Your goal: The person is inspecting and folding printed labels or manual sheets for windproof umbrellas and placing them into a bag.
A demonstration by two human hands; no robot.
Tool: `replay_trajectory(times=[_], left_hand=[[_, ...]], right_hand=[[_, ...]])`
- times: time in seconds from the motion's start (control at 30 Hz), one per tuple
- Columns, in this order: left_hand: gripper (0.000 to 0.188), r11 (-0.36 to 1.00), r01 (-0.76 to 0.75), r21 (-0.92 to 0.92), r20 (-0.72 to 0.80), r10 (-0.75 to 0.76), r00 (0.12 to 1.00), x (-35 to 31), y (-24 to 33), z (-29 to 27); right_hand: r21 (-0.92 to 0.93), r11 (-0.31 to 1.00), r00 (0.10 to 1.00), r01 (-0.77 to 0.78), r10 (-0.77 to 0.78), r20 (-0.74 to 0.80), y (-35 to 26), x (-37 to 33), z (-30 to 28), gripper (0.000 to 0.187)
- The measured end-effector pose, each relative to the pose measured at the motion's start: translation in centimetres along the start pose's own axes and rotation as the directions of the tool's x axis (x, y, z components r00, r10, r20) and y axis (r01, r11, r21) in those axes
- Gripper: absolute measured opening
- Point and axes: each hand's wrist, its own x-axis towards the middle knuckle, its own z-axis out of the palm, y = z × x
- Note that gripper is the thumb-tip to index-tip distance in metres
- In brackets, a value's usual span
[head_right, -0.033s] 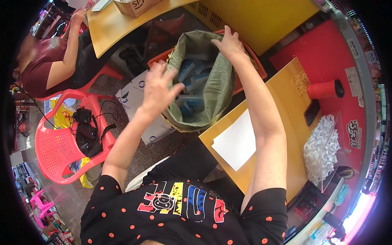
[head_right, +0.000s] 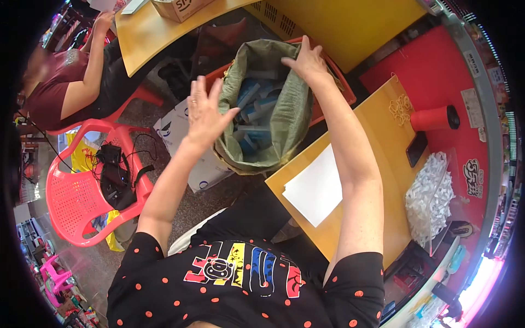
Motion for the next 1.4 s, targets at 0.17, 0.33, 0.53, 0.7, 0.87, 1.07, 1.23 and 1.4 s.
replay_trajectory(times=[0.17,0.33,0.53,0.7,0.87,1.07,1.23,1.4], left_hand=[[0.058,0.822,0.497,-0.277,0.455,-0.343,0.822,1.0,-3.9,2.9],[0.056,0.793,0.224,-0.567,0.244,-0.098,0.965,5.1,-3.9,0.6],[0.030,0.866,0.043,-0.499,0.191,0.062,0.980,13.5,-0.8,-2.0],[0.047,0.991,0.044,-0.127,0.372,0.006,0.928,14.4,-3.3,3.5],[0.031,0.965,0.194,-0.176,0.416,-0.105,0.903,12.1,-7.8,6.8],[0.032,0.646,0.495,-0.581,0.621,-0.042,0.783,10.6,-3.9,0.2],[0.043,-0.025,0.641,-0.767,0.636,-0.157,0.755,4.1,-1.9,-3.3],[0.058,0.284,0.552,-0.784,0.505,-0.228,0.833,-1.8,-5.8,3.0]], right_hand=[[0.158,0.986,0.991,-0.056,0.036,0.128,4.6,0.5,1.9,0.086],[0.164,0.977,0.986,0.137,-0.119,-0.117,6.5,-0.3,-2.1,0.071],[-0.016,0.985,0.985,0.170,-0.170,0.009,6.9,-1.0,-9.9,0.061],[0.011,0.971,0.962,0.240,-0.240,0.128,4.7,-2.4,-4.3,0.036],[0.135,0.960,0.968,0.243,-0.231,-0.101,7.0,-0.9,0.8,0.052],[0.507,0.861,0.998,0.041,-0.009,-0.065,9.9,3.2,-5.2,0.048],[0.864,0.493,0.988,-0.104,-0.051,0.148,6.0,4.7,-10.3,0.061],[0.391,0.916,0.932,-0.092,-0.059,0.358,1.5,1.6,-5.7,0.081]])
